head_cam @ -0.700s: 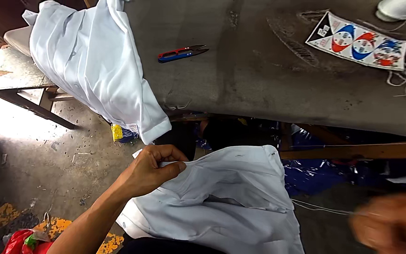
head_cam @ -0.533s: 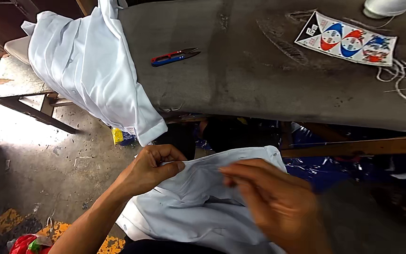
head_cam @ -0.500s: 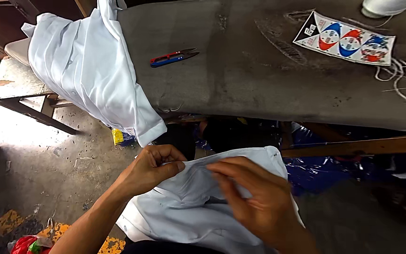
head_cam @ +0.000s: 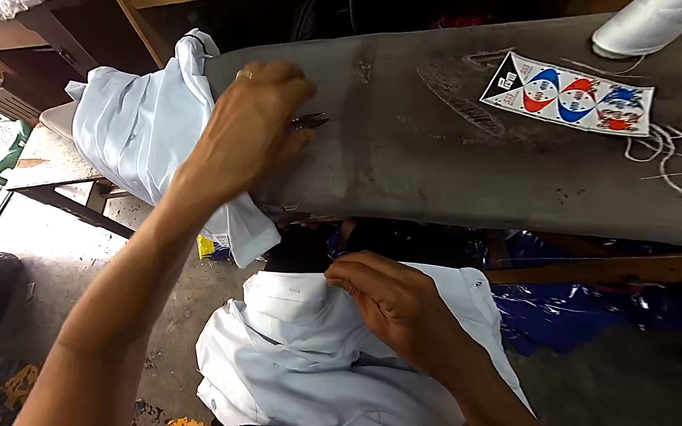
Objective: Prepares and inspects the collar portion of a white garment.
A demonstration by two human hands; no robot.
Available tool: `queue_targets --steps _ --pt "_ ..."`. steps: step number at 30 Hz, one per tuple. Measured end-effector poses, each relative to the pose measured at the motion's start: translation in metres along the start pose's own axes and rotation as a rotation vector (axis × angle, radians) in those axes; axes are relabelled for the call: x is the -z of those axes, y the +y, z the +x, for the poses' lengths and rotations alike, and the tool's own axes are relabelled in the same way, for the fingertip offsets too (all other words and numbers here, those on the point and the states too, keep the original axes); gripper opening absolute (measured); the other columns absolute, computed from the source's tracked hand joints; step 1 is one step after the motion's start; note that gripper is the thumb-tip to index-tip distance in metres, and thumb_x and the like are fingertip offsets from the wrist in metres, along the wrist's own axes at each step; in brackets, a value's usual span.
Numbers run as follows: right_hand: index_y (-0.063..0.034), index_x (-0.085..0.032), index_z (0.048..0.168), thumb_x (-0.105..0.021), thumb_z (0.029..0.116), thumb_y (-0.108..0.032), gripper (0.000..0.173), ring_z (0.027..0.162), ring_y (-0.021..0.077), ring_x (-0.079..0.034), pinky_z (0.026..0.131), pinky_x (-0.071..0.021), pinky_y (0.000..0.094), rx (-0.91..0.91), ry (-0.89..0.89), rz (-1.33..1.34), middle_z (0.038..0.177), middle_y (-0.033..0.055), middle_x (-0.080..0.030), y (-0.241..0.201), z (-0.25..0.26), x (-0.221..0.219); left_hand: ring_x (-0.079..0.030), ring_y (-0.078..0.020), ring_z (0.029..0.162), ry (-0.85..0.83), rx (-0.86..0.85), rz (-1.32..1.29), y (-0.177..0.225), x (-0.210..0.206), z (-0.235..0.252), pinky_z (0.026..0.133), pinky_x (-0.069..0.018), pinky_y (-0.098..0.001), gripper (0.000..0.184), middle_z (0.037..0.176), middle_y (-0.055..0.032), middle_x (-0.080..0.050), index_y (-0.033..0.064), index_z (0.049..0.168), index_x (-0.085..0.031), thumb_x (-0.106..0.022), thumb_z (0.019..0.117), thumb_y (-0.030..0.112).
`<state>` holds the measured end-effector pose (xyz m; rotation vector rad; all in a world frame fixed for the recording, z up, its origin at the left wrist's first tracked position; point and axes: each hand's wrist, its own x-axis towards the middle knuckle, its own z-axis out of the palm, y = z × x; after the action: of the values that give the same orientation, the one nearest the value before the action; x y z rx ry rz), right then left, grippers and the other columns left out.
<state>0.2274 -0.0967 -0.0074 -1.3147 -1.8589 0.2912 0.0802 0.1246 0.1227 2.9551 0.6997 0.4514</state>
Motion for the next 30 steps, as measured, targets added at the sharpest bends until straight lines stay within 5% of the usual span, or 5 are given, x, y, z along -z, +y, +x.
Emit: queue_targets --steps 2,6,12,15,30 --pt "-0.0056 -0.072 0.103 -0.053 0.1065 -0.015 0.022 0.090 0.0116 -0.069 0.083 -0.0548 0.0215 -0.020 0.000 0.020 0.096 0.0075 -0.073 0.002 0.002 -0.004 -0.057 -0.0413 0.123 -0.128 0.009 0.100 -0.023 -0.018 0.029 0.103 -0.0457 -0.0551 0.041 0.131 -0.0215 -0.062 0.0038 0.133 -0.066 -0.062 0.1018 0.030" --pt "-0.0059 -0.071 0.102 -0.051 0.1074 -0.018 0.024 0.079 0.0042 -0.064 0.073 -0.0529 0.0168 -0.105 0.009 0.117 0.088 0.0027 -0.070 0.004 0.001 -0.006 -0.066 -0.0418 0.105 -0.096 0.017 0.185 -0.025 -0.033 0.035 0.088 -0.0525 -0.0547 0.028 0.110 -0.0245 -0.065 -0.0044 0.111 -0.068 -0.045 0.1051 0.011" --pt "-0.0057 -0.068 0.105 -0.050 0.1079 -0.017 0.021 0.075 0.0011 -0.062 0.068 -0.0527 0.0156 -0.159 0.013 0.319 0.087 -0.0013 -0.067 0.008 0.001 -0.005 -0.061 -0.0053 0.073 -0.022 0.111 -0.464 0.037 -0.002 -0.078 0.062 -0.0537 -0.0235 0.033 0.093 0.0008 -0.066 0.0070 0.126 -0.065 -0.040 0.1079 0.019" --pt "-0.0060 -0.067 0.105 -0.049 0.1087 -0.018 0.022 0.075 0.0014 -0.062 0.068 -0.0536 0.0167 -0.165 -0.004 0.378 0.087 -0.0021 -0.066 0.009 0.002 -0.006 -0.062 -0.0030 0.090 -0.180 0.125 -0.774 0.046 -0.026 -0.130 0.079 -0.0541 -0.0222 0.040 0.105 0.0006 -0.067 0.0083 0.132 -0.067 -0.049 0.1085 0.035" --pt "-0.0079 -0.068 0.105 -0.050 0.1086 -0.021 0.023 0.075 -0.0015 -0.060 0.068 -0.0495 0.0132 -0.152 -0.028 0.335 0.084 -0.0039 -0.065 -0.004 0.008 -0.006 -0.068 -0.0076 0.091 -0.054 0.048 -0.638 0.067 -0.060 -0.151 0.083 -0.0545 -0.0213 0.029 0.097 -0.0050 -0.073 0.0048 0.117 -0.075 -0.061 0.1044 0.026"
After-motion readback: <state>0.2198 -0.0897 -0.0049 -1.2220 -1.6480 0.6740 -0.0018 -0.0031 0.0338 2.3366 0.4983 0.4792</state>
